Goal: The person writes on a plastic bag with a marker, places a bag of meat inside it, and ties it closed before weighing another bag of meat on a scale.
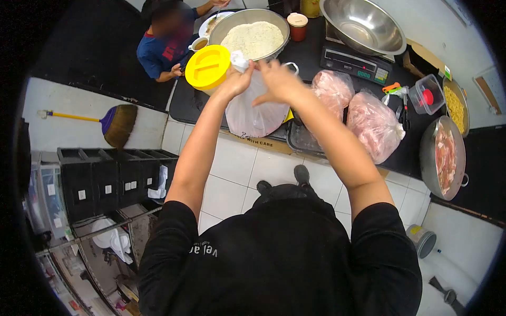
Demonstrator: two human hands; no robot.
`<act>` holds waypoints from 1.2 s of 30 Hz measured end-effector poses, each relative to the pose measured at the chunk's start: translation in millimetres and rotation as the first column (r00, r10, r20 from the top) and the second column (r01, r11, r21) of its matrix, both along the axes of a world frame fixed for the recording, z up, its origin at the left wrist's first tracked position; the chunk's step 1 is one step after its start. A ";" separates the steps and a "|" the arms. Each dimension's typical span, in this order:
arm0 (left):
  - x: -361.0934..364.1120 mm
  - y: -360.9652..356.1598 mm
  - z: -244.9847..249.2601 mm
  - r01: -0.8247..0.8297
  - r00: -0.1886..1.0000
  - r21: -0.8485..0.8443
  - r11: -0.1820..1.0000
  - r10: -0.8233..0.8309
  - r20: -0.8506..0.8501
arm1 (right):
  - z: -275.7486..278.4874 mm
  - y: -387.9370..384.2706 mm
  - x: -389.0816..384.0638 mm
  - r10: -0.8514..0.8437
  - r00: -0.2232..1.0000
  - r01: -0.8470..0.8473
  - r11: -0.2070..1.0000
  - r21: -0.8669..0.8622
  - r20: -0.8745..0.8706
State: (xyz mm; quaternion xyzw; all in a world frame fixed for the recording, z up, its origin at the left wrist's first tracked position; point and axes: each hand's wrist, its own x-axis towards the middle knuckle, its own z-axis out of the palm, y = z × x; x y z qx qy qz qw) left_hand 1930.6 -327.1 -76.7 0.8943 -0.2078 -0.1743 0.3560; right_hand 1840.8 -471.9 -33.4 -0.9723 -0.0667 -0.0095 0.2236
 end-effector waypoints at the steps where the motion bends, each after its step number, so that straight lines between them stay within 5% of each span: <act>1: -6.2 -9.6 2.4 -0.033 0.950 0.240 0.970 -0.045 0.309 | -53.8 7.6 3.7 0.063 0.995 -0.073 0.987 0.144 0.078; 3: -5.8 -16.4 -1.2 0.002 0.961 0.130 0.991 -0.038 0.274 | -93.3 17.6 21.1 -0.027 0.858 -0.086 0.977 0.195 0.513; 5: -10.1 2.4 8.8 0.272 0.874 0.117 0.955 -0.296 0.386 | -80.2 13.4 24.5 -0.250 0.964 0.170 0.845 0.507 0.094; 6: 11.0 17.2 -11.8 0.400 0.869 -0.035 0.916 -0.366 0.333 | -70.6 12.4 23.3 -0.168 0.921 0.055 0.949 0.311 0.350; 9: 34.6 44.8 -75.3 0.582 0.711 0.022 0.813 -0.522 0.471 | -63.4 14.1 27.8 -0.024 0.883 -0.090 0.972 0.218 0.470; 11: 12.1 31.1 -73.6 0.554 0.765 0.009 0.833 -0.512 0.391 | -59.9 24.5 43.2 0.134 0.864 -0.219 0.968 0.124 0.485; 14: -3.6 20.0 -92.1 0.195 0.977 -0.461 0.865 -0.129 0.171 | -37.5 44.6 63.6 0.103 0.915 -0.110 0.994 -0.003 0.389; 19: 30.3 12.5 -171.0 -0.096 0.995 -0.628 0.772 0.069 -0.068 | -51.3 61.6 101.2 0.294 0.926 -0.262 0.952 -0.161 0.235; 21: 26.3 14.7 -174.1 -0.425 0.895 -0.583 0.692 0.224 -0.387 | -55.4 58.6 111.8 0.254 0.938 -0.227 0.964 -0.139 0.234; 23: 19.0 8.3 -135.7 -0.360 0.933 -0.626 0.692 0.246 -0.264 | -59.9 53.6 126.3 0.202 0.953 -0.171 0.974 -0.151 0.227; 25: 25.2 15.6 -115.0 -0.165 0.978 -0.408 0.898 0.097 -0.183 | -56.1 43.2 134.4 0.141 0.962 -0.112 0.985 -0.135 0.235; 28: 46.2 11.2 -131.3 -0.187 0.979 -0.462 0.867 0.124 -0.164 | -51.2 27.9 141.9 0.044 0.982 -0.009 0.982 -0.188 0.182; 36: 64.2 11.4 -141.7 -0.265 0.935 -0.509 0.819 0.088 -0.344 | -30.0 10.5 132.9 0.048 0.999 -0.049 0.994 -0.096 -0.022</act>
